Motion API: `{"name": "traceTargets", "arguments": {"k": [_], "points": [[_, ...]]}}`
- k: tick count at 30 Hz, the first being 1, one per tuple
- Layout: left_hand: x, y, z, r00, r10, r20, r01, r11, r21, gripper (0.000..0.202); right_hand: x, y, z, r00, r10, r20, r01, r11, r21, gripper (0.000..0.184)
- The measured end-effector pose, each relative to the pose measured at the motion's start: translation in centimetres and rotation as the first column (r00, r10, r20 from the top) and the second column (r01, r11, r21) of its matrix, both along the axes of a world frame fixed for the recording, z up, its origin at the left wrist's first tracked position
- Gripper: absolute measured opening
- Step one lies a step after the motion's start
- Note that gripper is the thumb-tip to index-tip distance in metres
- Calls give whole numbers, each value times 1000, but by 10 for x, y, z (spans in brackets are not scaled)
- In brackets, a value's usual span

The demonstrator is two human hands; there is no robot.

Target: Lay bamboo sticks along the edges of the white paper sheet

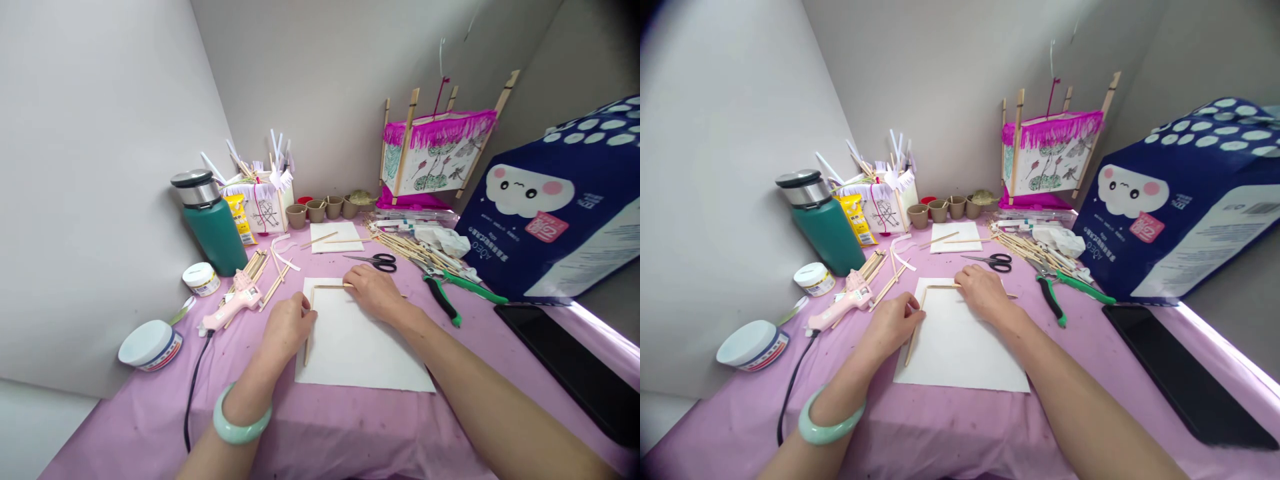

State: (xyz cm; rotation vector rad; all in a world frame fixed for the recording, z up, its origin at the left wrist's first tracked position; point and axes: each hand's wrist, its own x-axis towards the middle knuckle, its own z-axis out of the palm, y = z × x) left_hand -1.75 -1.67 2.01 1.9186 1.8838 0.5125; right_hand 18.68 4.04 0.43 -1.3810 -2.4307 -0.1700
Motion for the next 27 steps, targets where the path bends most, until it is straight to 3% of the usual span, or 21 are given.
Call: {"name": "traceTargets", "arguments": {"k": [13, 27], "points": [[-1, 0, -3, 1000, -2, 9, 2, 1000, 13, 7, 1, -1, 4, 1000, 14, 1, -14, 999, -51, 13], [-2, 0, -4, 1000, -6, 4, 6, 1000, 23, 8, 0, -2, 2, 998, -21, 61, 22, 1000, -20, 16]]}}
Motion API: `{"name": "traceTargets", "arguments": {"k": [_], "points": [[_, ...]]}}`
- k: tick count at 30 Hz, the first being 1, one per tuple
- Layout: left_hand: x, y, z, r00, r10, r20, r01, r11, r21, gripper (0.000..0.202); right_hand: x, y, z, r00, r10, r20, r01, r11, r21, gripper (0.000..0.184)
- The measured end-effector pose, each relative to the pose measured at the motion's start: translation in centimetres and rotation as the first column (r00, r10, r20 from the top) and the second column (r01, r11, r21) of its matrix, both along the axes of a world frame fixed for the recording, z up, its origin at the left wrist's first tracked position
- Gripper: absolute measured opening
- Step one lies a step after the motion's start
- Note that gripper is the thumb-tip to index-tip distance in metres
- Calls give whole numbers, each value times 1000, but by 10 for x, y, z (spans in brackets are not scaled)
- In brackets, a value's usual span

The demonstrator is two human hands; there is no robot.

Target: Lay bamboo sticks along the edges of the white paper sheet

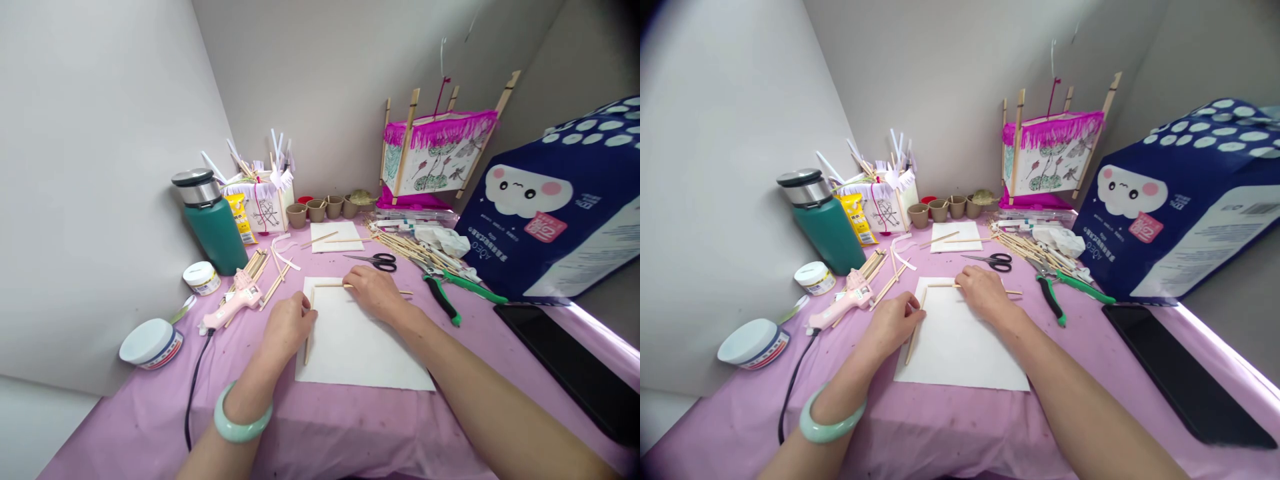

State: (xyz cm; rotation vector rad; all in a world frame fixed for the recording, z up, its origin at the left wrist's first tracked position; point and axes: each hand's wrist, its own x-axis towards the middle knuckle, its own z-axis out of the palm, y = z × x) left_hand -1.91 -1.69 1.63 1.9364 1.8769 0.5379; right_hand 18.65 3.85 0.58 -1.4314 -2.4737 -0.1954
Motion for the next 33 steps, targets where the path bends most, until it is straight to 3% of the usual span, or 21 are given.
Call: {"name": "traceTargets", "arguments": {"k": [14, 33], "points": [[0, -1, 3, 1000, -11, -16, 11, 1000, -12, 22, -1, -3, 5, 999, -1, 45, 2, 999, -39, 18], [1, -1, 3, 1000, -9, 0, 9, 1000, -17, 25, -1, -4, 6, 999, 24, 31, -24, 1000, -19, 21]]}}
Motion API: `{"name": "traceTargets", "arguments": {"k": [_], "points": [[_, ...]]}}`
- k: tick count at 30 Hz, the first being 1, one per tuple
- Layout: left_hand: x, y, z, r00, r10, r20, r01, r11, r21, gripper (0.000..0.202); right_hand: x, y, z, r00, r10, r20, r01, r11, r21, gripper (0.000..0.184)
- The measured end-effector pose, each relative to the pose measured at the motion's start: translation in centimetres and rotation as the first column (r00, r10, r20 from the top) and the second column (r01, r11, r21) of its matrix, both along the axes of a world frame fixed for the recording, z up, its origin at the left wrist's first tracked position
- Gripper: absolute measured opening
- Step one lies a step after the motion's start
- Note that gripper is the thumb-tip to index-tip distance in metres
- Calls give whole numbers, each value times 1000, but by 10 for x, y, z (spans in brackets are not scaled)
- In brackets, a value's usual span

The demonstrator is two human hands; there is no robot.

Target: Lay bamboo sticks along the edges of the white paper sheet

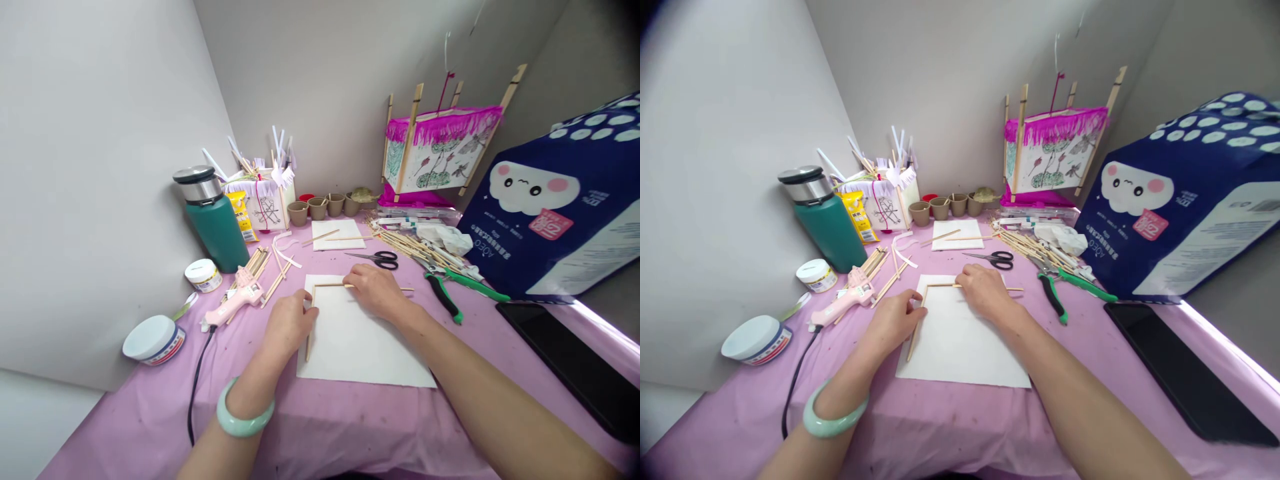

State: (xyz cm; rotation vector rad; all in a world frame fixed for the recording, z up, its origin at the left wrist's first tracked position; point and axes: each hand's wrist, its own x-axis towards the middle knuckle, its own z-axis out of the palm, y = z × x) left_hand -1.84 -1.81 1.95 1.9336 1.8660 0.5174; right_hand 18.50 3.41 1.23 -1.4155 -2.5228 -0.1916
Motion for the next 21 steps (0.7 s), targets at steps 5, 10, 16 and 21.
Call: {"name": "traceTargets", "arguments": {"k": [5, 10, 16, 21], "points": [[0, 0, 4, 1000, 7, 19, -7, 1000, -13, 22, 0, 0, -2, 1000, -6, -17, 5, 1000, -14, 20], [-3, 1, 11, 998, 34, 47, -32, 999, -35, 16, 11, 4, 0, 993, -48, -110, 45, 999, -29, 22], [-5, -1, 11, 993, 18, 119, -6, 995, -100, 10, 51, 15, 9, 962, -249, -113, 241, 968, -75, 24], [-3, -2, 9, 992, 1, 129, 15, 992, -121, 12, 69, 15, 11, 963, -243, -114, 217, 955, -204, 20]]}}
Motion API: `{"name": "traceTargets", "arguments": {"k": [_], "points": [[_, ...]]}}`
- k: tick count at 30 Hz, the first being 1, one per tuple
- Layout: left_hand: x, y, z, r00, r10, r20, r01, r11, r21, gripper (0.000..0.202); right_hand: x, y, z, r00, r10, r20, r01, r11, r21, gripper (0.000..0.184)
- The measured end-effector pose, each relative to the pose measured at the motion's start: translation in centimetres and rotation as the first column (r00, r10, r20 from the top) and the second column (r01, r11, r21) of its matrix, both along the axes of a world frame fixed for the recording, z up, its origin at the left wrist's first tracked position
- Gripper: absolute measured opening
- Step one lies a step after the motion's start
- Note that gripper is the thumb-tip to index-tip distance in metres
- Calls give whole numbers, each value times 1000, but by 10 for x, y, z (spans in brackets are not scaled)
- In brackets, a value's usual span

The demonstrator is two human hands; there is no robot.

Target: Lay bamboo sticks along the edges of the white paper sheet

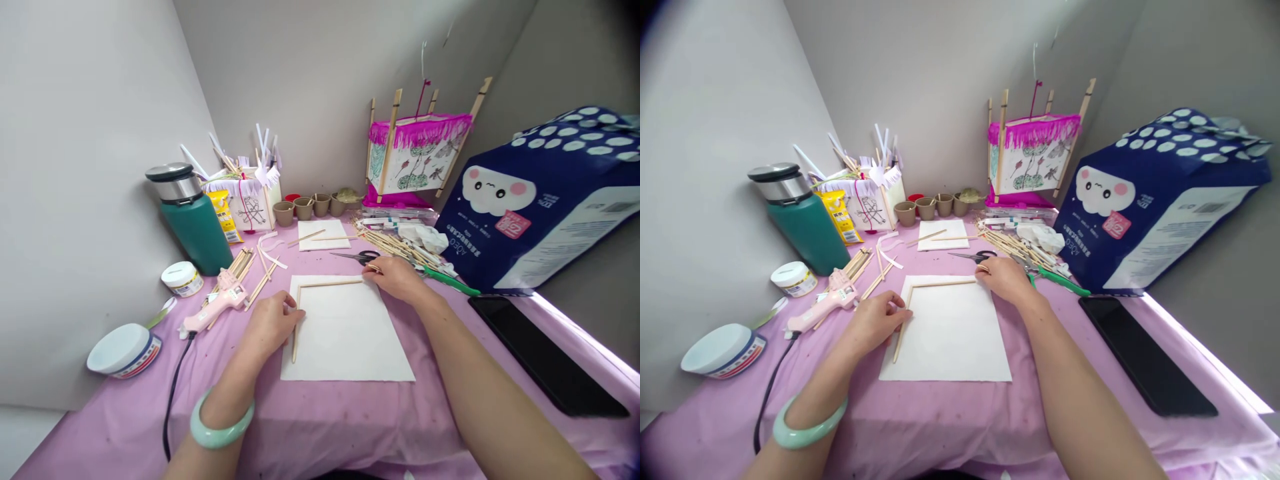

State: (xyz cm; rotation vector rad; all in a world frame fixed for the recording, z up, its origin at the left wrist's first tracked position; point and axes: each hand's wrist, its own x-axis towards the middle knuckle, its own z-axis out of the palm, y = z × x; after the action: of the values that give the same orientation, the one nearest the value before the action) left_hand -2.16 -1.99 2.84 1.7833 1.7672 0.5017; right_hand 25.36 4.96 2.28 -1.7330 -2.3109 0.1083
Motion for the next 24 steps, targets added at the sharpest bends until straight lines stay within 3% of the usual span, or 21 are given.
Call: {"name": "traceTargets", "arguments": {"k": [4, 10, 24], "points": [[1, 1, 0, 1000, 1, -18, -1, 1000, 4, 15, -6, -2, -2, 1000, 17, -25, -17, 1000, 5, 16], [2, 0, 1, 1000, 17, -14, -18, 1000, -3, 17, -15, -4, -4, 996, 47, 80, -48, 999, 11, 17], [0, 0, -5, 1000, 15, -2, -15, 1000, 25, 17, -12, -7, 1, 988, 94, 123, -99, 994, 34, 14]]}}
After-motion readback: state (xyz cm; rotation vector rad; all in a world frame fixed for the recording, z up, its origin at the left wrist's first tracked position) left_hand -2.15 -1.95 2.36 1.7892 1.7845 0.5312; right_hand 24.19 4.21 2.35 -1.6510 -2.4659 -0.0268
